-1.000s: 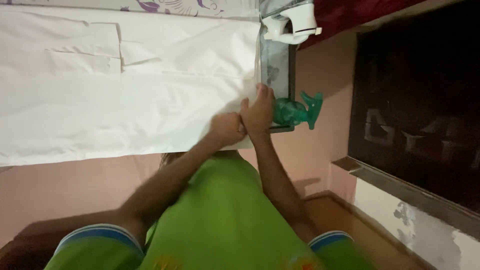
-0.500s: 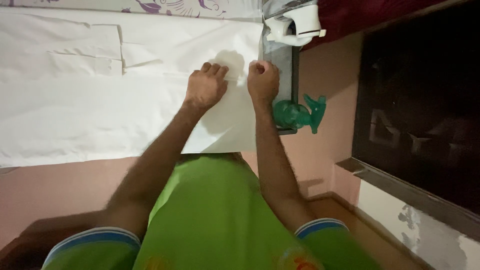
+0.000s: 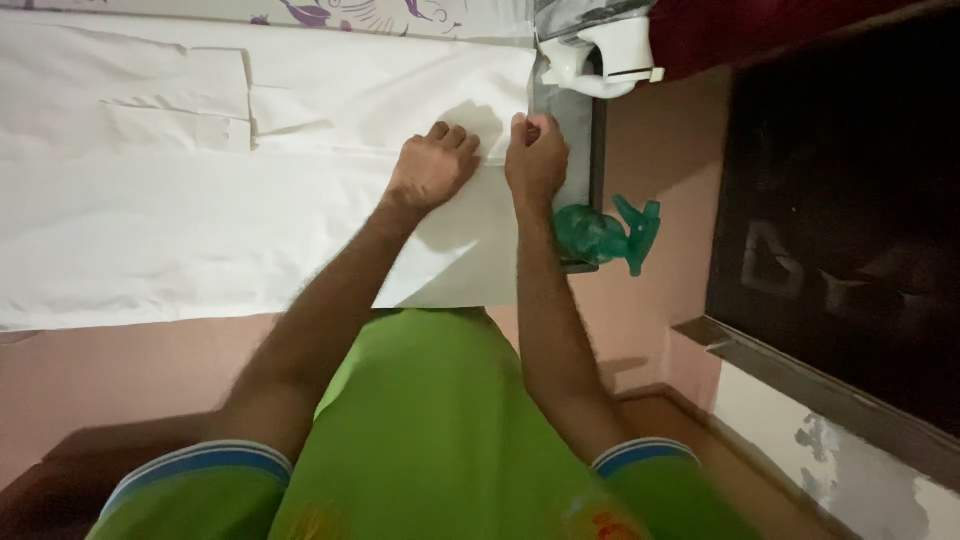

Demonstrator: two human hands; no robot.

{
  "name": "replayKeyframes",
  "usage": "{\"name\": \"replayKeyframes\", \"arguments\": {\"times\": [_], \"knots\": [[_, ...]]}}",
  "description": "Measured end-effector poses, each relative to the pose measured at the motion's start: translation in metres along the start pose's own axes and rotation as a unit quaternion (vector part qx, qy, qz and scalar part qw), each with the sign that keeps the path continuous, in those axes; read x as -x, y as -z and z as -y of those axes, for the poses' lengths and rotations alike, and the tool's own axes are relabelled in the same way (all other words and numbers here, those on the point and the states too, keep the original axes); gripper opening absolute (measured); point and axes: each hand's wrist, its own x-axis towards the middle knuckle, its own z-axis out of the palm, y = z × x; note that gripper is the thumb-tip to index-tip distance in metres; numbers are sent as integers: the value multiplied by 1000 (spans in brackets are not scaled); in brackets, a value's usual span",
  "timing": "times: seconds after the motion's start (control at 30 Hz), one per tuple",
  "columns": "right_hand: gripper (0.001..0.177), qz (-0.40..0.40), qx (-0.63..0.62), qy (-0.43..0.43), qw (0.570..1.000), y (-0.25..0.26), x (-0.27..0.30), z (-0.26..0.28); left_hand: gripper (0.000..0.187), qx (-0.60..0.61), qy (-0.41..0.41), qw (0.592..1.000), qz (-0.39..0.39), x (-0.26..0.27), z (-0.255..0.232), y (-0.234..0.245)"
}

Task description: Ironing and folding a white long-sleeved shirt on an ironing board.

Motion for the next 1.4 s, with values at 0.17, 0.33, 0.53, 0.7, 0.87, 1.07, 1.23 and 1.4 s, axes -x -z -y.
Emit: {"name": "replayKeyframes", "arguments": {"times": [0.17,0.33,0.53,0.7,0.87,1.07,1.23,1.4], "knots": [[22,-8,-71,29,997,-9,-5,-17,13,-35,-22,999,35,-1,7,-13],[28,14,-45,0,999,-1,-4,-6,28,-75,-78,993,53,-3,6,-11],[23,19,-84,13,996,-14,-13,-36,44,-79,-76,991,71,-9,-5,7],[27,80,-147,-110,980,-5,-10,-10,40,-85,-74,994,8,-8,-3,-5],[26,40,-115,-69,990,-5,-9,-14,17,-45,-39,998,14,-7,-2,-8],[25,12,-63,-55,996,-8,-13,-19,17,23,-20,998,-54,-7,-6,-15],[27,15,-91,-51,994,-8,-14,-14,15,45,-23,997,-61,-6,-12,-18],[22,20,-56,-87,994,-4,-18,-10,8,101,-6,994,-39,-11,-6,-11]]}}
